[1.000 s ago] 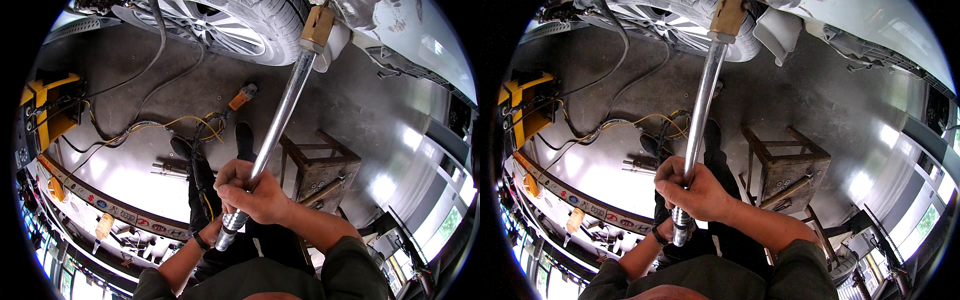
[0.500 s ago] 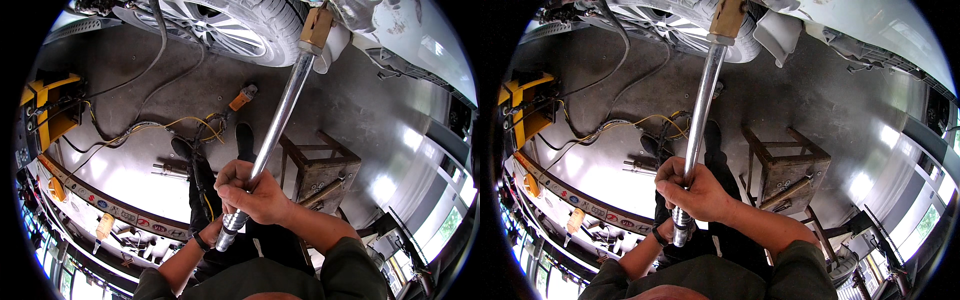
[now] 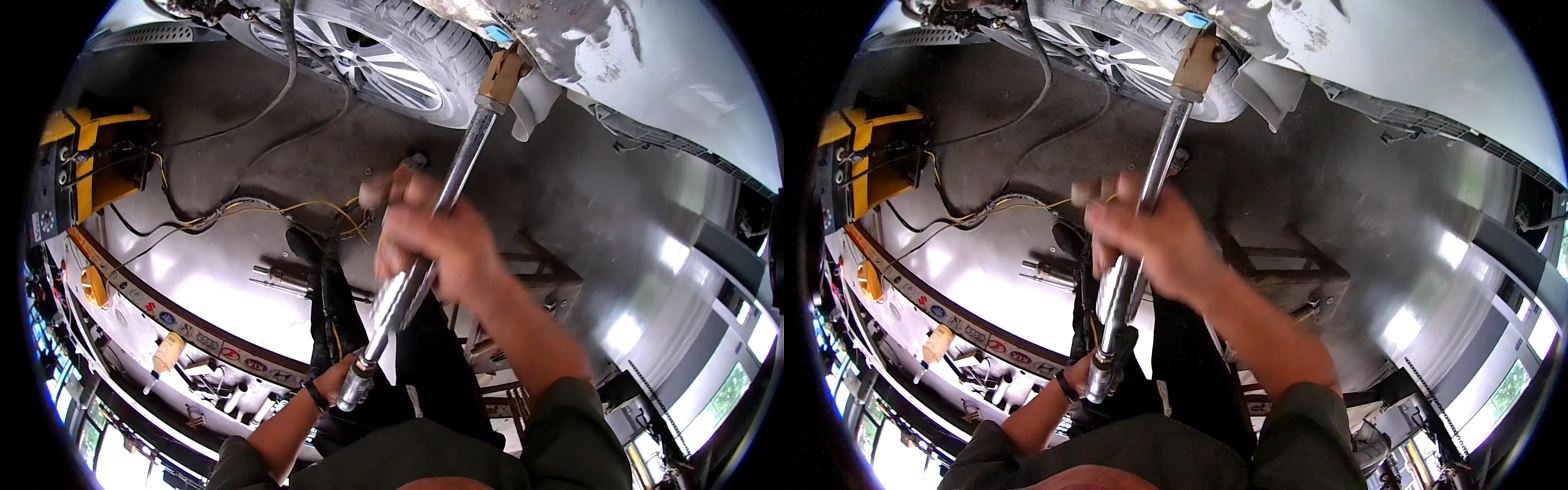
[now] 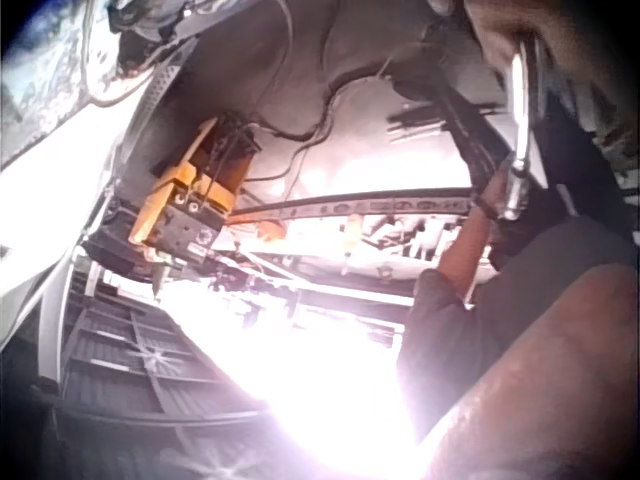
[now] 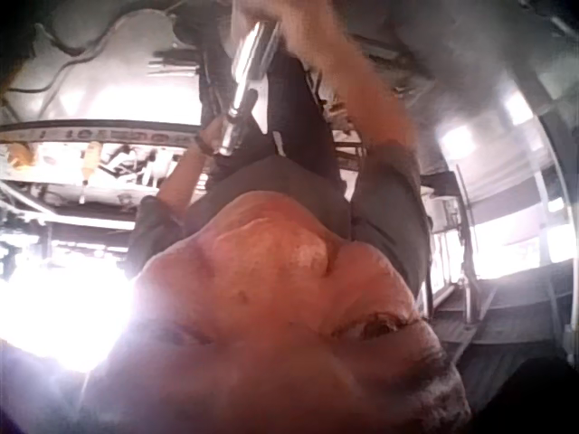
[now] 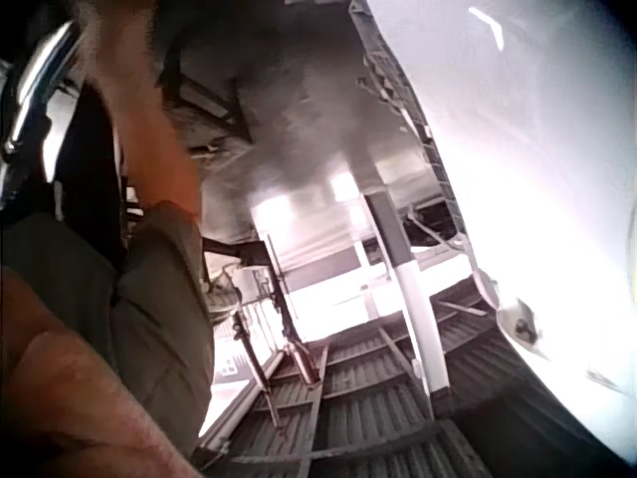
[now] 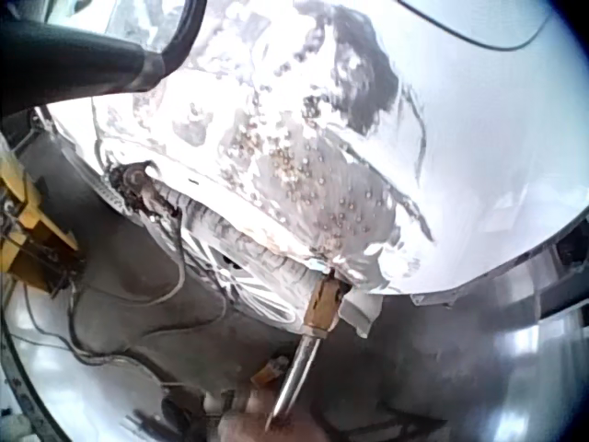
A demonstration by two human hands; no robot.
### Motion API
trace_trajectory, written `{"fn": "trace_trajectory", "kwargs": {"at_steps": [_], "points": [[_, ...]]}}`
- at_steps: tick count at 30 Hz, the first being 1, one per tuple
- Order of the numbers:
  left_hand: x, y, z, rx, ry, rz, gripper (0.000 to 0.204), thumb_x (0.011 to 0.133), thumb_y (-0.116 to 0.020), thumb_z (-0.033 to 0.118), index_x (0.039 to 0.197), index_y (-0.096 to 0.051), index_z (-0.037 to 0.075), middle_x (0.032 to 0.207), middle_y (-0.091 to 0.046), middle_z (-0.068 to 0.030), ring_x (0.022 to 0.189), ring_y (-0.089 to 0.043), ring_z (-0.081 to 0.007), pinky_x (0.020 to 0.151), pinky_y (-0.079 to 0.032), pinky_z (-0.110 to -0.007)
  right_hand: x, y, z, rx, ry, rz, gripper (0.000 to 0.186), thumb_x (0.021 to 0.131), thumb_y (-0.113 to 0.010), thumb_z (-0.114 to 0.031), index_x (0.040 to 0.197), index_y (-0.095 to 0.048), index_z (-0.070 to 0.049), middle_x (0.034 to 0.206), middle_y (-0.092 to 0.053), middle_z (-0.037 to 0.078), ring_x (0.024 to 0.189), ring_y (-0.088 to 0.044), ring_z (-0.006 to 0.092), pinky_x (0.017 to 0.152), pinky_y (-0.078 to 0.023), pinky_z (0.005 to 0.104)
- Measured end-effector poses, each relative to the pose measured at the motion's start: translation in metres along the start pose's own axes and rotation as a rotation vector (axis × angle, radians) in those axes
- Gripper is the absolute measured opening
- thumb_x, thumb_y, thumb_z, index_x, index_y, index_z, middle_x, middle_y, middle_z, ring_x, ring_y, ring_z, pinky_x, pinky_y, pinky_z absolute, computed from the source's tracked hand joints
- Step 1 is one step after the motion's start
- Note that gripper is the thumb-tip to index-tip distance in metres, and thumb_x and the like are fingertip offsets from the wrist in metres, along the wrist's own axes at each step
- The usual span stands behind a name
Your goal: The person uses a grinder on a car fender, then uses a slide hammer to pull out a dent, and wipes the area by hand.
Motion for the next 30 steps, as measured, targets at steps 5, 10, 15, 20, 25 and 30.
{"fn": "trace_trajectory", "kwargs": {"at_steps": [5,10,15,20,25,30], "points": [[-0.008,-0.014,-0.006,-0.014,-0.021,-0.017,0.047,0.103,-0.038,0.059,0.113,-0.058,0.017,0.080,-0.066,-0.0057,0.064,-0.065,-0.0196,0.058,-0.057,-0.034,0.003,0.001,-0.010,0.056,0.122,-0.002,0.025,0.100,-0.057,-0.022,0.113,-0.057,-0.001,0.067,-0.057,0.006,0.063,-0.062,0.0192,0.066,-0.054,0.0367],[-0.004,0.006,-0.041,-0.059,0.086,-0.040,0.049,0.107,-0.034,0.055,0.123,-0.058,0.015,0.088,-0.070,-0.0060,0.069,-0.068,-0.0192,0.060,-0.058,-0.036,-0.061,-0.030,0.105,-0.014,-0.099,-0.089,0.013,0.098,-0.060,-0.007,0.109,-0.055,-0.003,0.075,-0.058,0.002,0.071,-0.061,0.0108,0.071,-0.054,0.0325],[-0.004,-0.023,-0.027,-0.113,0.009,-0.092,0.036,0.108,-0.041,0.044,0.129,-0.054,0.017,0.092,-0.069,-0.0008,0.069,-0.066,-0.0117,0.060,-0.057,-0.028,-0.068,-0.015,0.103,-0.059,-0.126,-0.050,0.012,0.098,-0.060,-0.008,0.108,-0.055,-0.004,0.078,-0.059,0.002,0.071,-0.061,0.0102,0.072,-0.054,0.0320],[0.004,-0.028,-0.016,-0.154,-0.045,-0.114,0.030,0.099,-0.055,0.037,0.114,-0.059,0.011,0.087,-0.070,-0.0096,0.069,-0.069,-0.0224,0.062,-0.058,-0.036,-0.050,-0.015,0.084,-0.102,-0.098,-0.059,0.015,0.097,-0.064,-0.016,0.103,-0.057,-0.003,0.080,-0.060,0.002,0.070,-0.062,0.0089,0.065,-0.050,0.0272],[0.007,-0.039,-0.008,-0.072,-0.067,-0.092,0.031,0.101,-0.052,0.039,0.120,-0.056,0.015,0.085,-0.067,-0.0059,0.066,-0.066,-0.0189,0.060,-0.057,-0.034,-0.048,-0.013,0.079,-0.102,-0.063,-0.051,0.014,0.097,-0.064,-0.015,0.102,-0.058,-0.003,0.081,-0.060,0.003,0.069,-0.062,0.0097,0.065,-0.052,0.0281],[0.010,-0.041,-0.005,-0.110,-0.103,-0.131,0.027,0.098,-0.059,0.033,0.107,-0.062,0.008,0.085,-0.070,-0.0097,0.068,-0.070,-0.0224,0.061,-0.059,-0.035,-0.048,-0.014,0.076,-0.091,-0.064,-0.052,0.014,0.097,-0.064,-0.014,0.101,-0.058,-0.003,0.077,-0.059,0.002,0.068,-0.062,0.0095,0.064,-0.052,0.0275]]}}
Point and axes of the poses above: each hand's wrist, its own x-axis towards the middle knuckle, its own y-axis out of the back of the hand, z = x × y, the point moved 9 cm from there along x, towards the middle knuckle
